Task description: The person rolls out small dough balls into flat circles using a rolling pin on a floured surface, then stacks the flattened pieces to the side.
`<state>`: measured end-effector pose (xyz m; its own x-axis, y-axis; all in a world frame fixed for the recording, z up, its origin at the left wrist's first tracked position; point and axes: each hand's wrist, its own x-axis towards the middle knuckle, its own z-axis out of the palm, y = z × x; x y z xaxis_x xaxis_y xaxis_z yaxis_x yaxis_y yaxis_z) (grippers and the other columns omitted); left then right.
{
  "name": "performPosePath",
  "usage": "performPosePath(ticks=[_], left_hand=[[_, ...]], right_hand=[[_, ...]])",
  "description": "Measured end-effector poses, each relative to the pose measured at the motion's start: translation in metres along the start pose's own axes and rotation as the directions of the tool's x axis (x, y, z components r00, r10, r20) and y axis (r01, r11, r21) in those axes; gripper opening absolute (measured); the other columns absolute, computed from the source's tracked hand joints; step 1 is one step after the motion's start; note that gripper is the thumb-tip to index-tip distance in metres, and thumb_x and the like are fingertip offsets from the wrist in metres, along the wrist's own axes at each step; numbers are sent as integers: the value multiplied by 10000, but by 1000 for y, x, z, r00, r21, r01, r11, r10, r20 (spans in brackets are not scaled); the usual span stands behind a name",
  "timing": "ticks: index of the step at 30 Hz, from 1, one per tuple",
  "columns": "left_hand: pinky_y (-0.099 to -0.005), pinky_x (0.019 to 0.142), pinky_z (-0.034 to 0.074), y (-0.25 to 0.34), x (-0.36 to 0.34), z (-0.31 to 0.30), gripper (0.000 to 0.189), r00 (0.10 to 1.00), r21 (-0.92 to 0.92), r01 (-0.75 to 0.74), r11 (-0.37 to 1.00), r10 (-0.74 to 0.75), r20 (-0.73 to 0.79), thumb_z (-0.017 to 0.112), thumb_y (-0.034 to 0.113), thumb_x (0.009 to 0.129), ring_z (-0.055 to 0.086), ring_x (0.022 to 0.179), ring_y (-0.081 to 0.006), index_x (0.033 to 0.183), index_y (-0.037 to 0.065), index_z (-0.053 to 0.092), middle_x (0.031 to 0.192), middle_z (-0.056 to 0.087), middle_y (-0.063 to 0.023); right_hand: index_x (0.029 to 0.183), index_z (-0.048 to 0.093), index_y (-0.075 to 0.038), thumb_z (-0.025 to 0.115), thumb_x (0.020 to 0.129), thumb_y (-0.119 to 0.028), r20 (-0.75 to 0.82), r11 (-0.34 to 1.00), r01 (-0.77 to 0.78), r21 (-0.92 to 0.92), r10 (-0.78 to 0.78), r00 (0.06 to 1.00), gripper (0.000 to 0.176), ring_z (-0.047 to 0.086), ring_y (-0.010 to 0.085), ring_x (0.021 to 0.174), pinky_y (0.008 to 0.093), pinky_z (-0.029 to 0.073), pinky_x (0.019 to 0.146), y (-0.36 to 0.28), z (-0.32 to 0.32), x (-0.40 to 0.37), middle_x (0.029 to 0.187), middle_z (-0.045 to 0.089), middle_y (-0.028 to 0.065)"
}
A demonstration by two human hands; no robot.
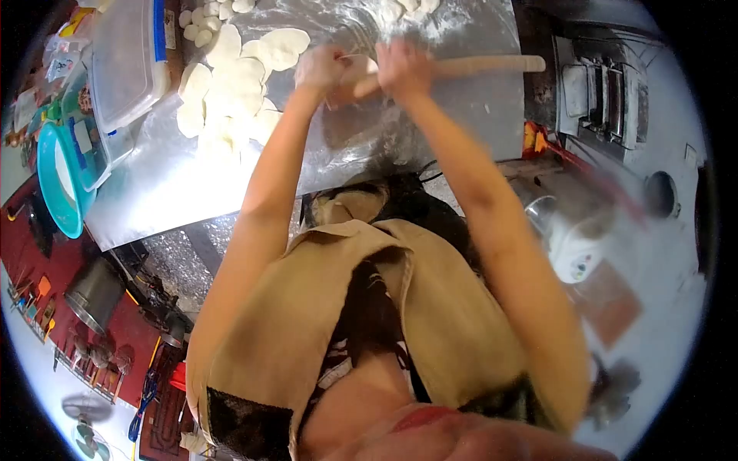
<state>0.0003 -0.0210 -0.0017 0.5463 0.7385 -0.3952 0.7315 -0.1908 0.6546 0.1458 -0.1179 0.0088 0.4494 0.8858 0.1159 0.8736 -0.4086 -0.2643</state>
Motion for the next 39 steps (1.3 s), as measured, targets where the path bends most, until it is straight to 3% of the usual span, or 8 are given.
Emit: performPosePath(ticks=[6,14,17,23,25,30,32,39], left_hand=[[-400,723,493,29,-17,17,246,997,111,20,994,-11,-80,583,243,803,630,831,-355,986,108,676,906,654,-184],[-395,748,494,-13,-40,16,282,995,-215,4,977,-25,-98,611,279,790,638,872,-327,1017,122,670,924,656,-184],[-402,743,493,27,-7,6,303,999,197,21,980,-14,-36,608,321,791,638,862,-328,1011,123,674,916,659,-179],[-370,698,492,-27,-23,-3,289,985,-108,74,991,-90,-145,622,295,785,654,785,-264,974,83,677,858,674,-150],[-355,686,490,-23,-42,-4,292,1000,-136,-4,991,0,-26,624,286,789,650,750,-243,971,62,671,842,676,-137],[-339,692,492,5,8,-22,284,999,117,-7,993,2,49,634,250,781,655,760,-213,964,38,682,828,672,-158],[-324,699,496,-22,-9,-26,290,979,-14,106,994,-107,-172,620,263,797,656,762,-187,957,30,685,804,667,-169],[-393,759,492,-18,-20,-27,365,974,-151,201,968,-214,-74,562,365,809,646,852,-330,959,54,683,872,668,-178]], right_hand=[[921,557,-89,461,898,-323,-91,967,239,-84,-246,965,254,546,330,842,452,399,709,11,10,-1,882,569,135],[867,542,-77,479,894,-350,-96,971,178,-162,-195,976,282,533,278,902,426,375,795,12,2,-39,911,566,136],[893,561,-66,446,909,-340,-102,996,86,-19,-88,991,298,517,300,938,457,364,812,-7,5,22,948,570,129],[888,576,-68,495,891,-359,57,996,75,-52,-72,996,303,525,290,941,421,371,827,3,-1,-34,933,576,124],[874,579,-68,486,892,-376,-151,969,217,-119,-233,961,322,528,282,937,418,373,825,8,-2,-55,915,580,122],[878,581,-61,452,908,-371,-102,996,79,-28,-82,991,337,531,288,916,434,363,842,-21,12,45,915,590,135],[878,581,-57,454,906,-377,-33,988,134,-79,-137,990,346,531,287,911,435,362,832,-7,7,-4,912,589,137],[832,576,-74,507,881,-366,-200,995,67,-68,-79,977,304,532,278,851,431,359,778,-26,20,41,883,585,133]])
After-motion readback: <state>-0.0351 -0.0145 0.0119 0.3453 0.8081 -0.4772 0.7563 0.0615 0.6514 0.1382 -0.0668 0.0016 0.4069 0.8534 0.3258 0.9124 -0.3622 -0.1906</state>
